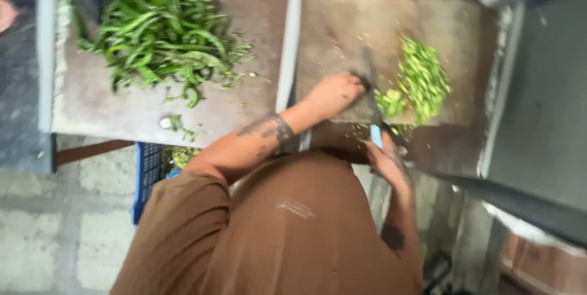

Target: The person chops green chilies on a wooden board using a knife, picking up new chilies by hand from a pile on the left and adding the sliced pieces to a pile on the board.

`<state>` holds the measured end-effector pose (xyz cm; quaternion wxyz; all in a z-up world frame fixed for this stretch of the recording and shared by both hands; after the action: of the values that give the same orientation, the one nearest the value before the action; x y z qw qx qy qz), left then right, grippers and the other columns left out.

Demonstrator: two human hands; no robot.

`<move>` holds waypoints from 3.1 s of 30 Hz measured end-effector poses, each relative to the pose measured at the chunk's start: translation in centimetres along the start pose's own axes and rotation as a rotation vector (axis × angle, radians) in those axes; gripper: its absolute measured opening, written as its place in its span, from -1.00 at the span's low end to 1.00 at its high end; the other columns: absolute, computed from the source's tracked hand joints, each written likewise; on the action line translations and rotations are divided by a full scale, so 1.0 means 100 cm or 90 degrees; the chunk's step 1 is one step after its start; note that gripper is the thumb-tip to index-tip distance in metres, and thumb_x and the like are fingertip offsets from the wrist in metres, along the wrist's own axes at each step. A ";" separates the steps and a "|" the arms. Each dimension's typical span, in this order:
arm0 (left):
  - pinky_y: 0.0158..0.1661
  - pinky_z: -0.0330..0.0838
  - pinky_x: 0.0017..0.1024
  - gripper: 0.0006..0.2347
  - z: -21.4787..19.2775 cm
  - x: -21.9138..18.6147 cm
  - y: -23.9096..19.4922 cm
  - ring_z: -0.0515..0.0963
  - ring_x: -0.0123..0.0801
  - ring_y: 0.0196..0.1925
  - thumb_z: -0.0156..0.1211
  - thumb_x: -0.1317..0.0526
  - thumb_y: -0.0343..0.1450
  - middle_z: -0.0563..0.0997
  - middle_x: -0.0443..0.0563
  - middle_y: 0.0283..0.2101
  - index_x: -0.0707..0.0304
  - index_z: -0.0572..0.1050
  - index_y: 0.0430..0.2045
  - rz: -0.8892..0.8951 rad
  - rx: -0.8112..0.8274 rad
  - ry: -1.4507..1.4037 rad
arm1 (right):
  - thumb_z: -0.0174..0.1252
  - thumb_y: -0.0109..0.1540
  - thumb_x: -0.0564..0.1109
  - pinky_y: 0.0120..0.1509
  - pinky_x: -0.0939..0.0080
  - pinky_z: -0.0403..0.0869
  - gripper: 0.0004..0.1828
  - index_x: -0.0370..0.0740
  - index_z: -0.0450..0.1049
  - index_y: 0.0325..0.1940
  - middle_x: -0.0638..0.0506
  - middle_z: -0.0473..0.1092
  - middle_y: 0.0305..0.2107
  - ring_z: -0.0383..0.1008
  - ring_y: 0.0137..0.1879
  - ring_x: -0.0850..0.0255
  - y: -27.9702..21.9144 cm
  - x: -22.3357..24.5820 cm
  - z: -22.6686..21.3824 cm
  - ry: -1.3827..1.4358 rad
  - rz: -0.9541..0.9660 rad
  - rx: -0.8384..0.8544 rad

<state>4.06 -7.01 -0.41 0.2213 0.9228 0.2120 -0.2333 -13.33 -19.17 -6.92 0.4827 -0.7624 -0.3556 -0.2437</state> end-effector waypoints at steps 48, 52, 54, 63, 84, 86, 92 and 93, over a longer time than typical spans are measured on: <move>0.05 0.33 -0.18 -0.80 -0.071 0.023 -0.004 0.48 -0.09 0.00 0.42 0.19 0.26 0.63 -0.02 -0.10 0.08 0.68 -0.28 -0.020 -0.022 0.034 | 0.06 0.35 0.01 -0.07 -0.16 0.44 -0.71 -0.24 0.29 0.00 -0.29 0.45 -0.29 0.50 -0.15 -0.22 -0.021 0.010 -0.024 -0.189 -0.091 -0.086; 0.12 0.33 -0.22 -0.82 -0.048 -0.001 0.008 0.50 -0.23 0.02 0.26 0.22 0.35 0.62 -0.14 -0.13 0.01 0.68 -0.20 0.077 0.047 0.089 | 0.06 0.34 0.00 -0.08 -0.18 0.42 -0.70 -0.23 0.26 0.02 -0.31 0.46 -0.31 0.50 -0.13 -0.29 -0.036 -0.004 -0.018 -0.216 -0.064 -0.078; 0.07 0.33 -0.23 -0.80 -0.038 -0.004 0.014 0.50 -0.20 0.01 0.21 0.23 0.37 0.62 -0.12 -0.14 -0.01 0.69 -0.19 0.078 0.091 0.077 | 0.06 0.33 -0.04 -0.14 -0.18 0.42 -0.72 -0.24 0.24 -0.01 -0.30 0.45 -0.37 0.51 -0.18 -0.28 -0.041 0.008 -0.022 -0.244 -0.132 -0.119; -0.02 0.42 -0.27 -0.77 -0.035 -0.024 0.013 0.49 -0.21 -0.02 0.16 0.26 0.36 0.59 -0.13 -0.12 -0.03 0.70 -0.19 0.117 0.102 0.066 | 0.04 0.32 -0.09 -0.28 -0.21 0.43 -0.77 -0.25 0.20 -0.07 -0.31 0.41 -0.51 0.49 -0.33 -0.29 -0.078 0.025 -0.027 -0.335 -0.151 -0.086; -0.08 0.50 -0.31 -0.78 -0.025 -0.036 0.012 0.54 -0.23 -0.02 0.12 0.31 0.30 0.63 -0.15 -0.10 0.06 0.68 -0.28 0.125 0.112 0.067 | -0.04 0.37 0.01 -0.10 -0.23 0.44 -0.71 -0.25 0.23 0.01 -0.32 0.47 -0.34 0.52 -0.15 -0.29 -0.044 0.027 -0.008 -0.366 -0.060 -0.031; -0.08 0.51 -0.31 -0.78 -0.026 -0.035 0.008 0.54 -0.21 -0.01 0.12 0.31 0.30 0.63 -0.13 -0.11 0.08 0.67 -0.28 0.117 0.125 0.060 | -0.03 0.36 0.01 -0.10 -0.22 0.45 -0.71 -0.24 0.22 0.01 -0.30 0.48 -0.34 0.52 -0.15 -0.28 -0.046 0.034 -0.009 -0.382 -0.081 -0.016; -0.09 0.52 -0.30 -0.77 -0.028 -0.035 0.007 0.54 -0.21 -0.01 0.11 0.32 0.29 0.63 -0.12 -0.10 0.11 0.67 -0.26 0.100 0.107 0.039 | 0.00 0.34 0.01 -0.08 -0.24 0.44 -0.74 -0.20 0.25 -0.03 -0.34 0.45 -0.33 0.50 -0.13 -0.31 -0.066 0.027 -0.017 -0.349 -0.072 0.034; -0.09 0.52 -0.30 -0.77 -0.027 -0.033 0.008 0.54 -0.21 -0.01 0.11 0.32 0.29 0.63 -0.12 -0.10 0.11 0.67 -0.26 0.099 0.111 0.044 | 0.01 0.38 0.02 -0.07 -0.27 0.43 -0.72 -0.23 0.24 -0.02 -0.37 0.44 -0.33 0.48 -0.11 -0.33 -0.060 0.027 -0.012 -0.345 -0.093 0.017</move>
<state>2.71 -7.21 3.69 0.1500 0.9599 0.1258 -0.2008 -16.32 -17.70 -1.13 0.3613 -0.7655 -0.5289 -0.0601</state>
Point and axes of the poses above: each hand's wrist, its own y-axis towards the middle knuckle, its own z-axis out of the palm, x = y × z, the point moved 9 cm from there along y, towards the middle knuckle
